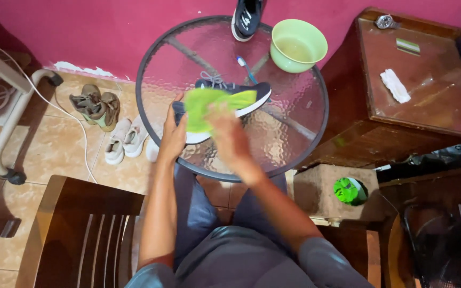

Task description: The person wipes a dark sneaker with a green cloth on a glass table. They rotate the shoe to clean different sides, including the upper, sole, and heel, while holding the shoe with one hand and wiping with the other.

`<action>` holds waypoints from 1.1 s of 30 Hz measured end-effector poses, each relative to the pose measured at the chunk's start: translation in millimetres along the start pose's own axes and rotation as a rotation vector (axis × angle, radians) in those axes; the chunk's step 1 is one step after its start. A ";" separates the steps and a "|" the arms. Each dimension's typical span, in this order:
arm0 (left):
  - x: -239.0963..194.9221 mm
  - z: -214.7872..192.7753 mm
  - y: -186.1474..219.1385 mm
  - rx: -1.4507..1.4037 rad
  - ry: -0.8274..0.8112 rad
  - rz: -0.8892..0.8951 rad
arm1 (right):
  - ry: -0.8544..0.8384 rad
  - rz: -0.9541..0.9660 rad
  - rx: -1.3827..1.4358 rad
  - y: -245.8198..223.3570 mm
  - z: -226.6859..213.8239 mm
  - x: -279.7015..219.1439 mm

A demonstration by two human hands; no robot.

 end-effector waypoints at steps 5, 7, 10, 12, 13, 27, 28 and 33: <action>0.5 2.8 -5.8 -0.047 -0.010 -0.024 | -0.093 -0.163 -0.149 -37.5 -3.7 -0.8; 0.2 0.3 -6.6 -0.019 -0.001 -0.022 | -0.105 -0.196 -0.196 -28.0 -18.8 1.8; -2.6 1.8 -3.7 -0.034 -0.004 -0.014 | -0.184 0.023 -0.483 10.2 -52.8 3.7; -2.9 0.6 -11.2 0.001 -0.002 -0.037 | -0.017 0.189 -0.416 23.8 -104.1 1.6; -2.3 1.8 -7.2 -0.006 0.003 -0.035 | -0.020 0.183 -0.422 42.1 -115.5 -6.2; -8.1 0.8 8.5 -0.034 0.010 -0.043 | 0.448 0.231 0.354 22.8 -100.9 -0.3; -8.2 1.0 5.1 -0.032 0.010 -0.046 | 0.448 0.234 0.356 15.5 -87.5 -4.3; -11.1 2.6 16.8 -0.075 0.005 -0.008 | -0.090 -0.222 0.034 -67.2 -3.4 -15.4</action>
Point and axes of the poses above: each hand's wrist, its own x-axis towards the middle knuckle, its own z-axis out of the palm, y = z × x, the point moved 10 cm from there along x, towards the middle knuckle, and after that the axes turned 8 degrees about x, right-handed, at the moved point
